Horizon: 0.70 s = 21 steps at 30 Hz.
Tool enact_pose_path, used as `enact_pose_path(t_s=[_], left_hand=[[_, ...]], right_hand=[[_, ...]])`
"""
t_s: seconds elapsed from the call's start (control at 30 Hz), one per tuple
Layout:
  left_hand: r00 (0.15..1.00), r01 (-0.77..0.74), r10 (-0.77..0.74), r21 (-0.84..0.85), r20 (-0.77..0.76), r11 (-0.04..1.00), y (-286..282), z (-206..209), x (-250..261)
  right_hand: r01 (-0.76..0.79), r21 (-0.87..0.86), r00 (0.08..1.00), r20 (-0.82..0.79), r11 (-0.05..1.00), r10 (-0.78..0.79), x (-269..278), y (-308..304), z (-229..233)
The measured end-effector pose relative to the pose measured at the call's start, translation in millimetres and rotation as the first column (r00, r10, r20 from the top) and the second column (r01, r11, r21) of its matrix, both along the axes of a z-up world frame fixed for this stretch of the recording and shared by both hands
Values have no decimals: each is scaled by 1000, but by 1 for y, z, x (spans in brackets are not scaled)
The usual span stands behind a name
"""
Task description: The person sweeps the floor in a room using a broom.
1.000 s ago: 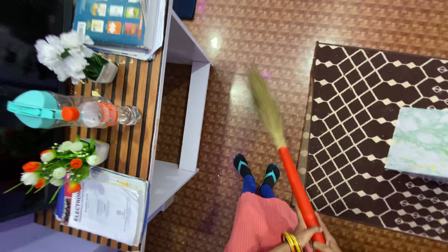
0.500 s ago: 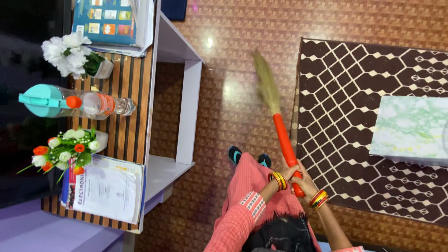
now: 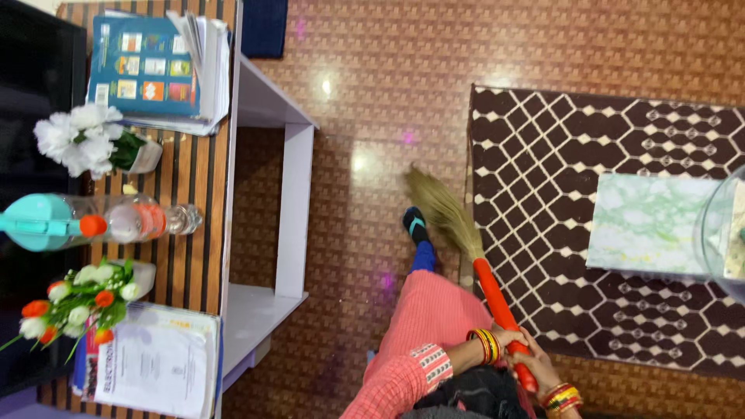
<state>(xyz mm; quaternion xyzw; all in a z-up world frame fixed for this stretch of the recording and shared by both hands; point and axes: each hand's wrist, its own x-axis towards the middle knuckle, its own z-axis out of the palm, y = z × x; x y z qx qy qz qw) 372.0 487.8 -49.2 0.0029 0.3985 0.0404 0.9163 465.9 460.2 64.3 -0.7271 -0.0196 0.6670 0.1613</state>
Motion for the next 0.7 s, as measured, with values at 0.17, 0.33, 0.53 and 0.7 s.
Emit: enact_pose_path(t_s=[0.17, 0.33, 0.53, 0.7], left_hand=[[995, -29, 37, 88, -88, 996, 130, -8, 9], [789, -251, 499, 555, -357, 794, 274, -31, -12], [818, -134, 501, 754, -283, 644, 371, -31, -45], [927, -164, 293, 451, -234, 877, 321, -6, -42]], right_hand=[[47, 302, 997, -65, 952, -28, 1, 116, -43], [5, 433, 997, 64, 901, -36, -33, 294, -111], [64, 510, 995, -94, 858, -18, -27, 392, -119], [129, 409, 978, -205, 903, -47, -18, 328, -81]])
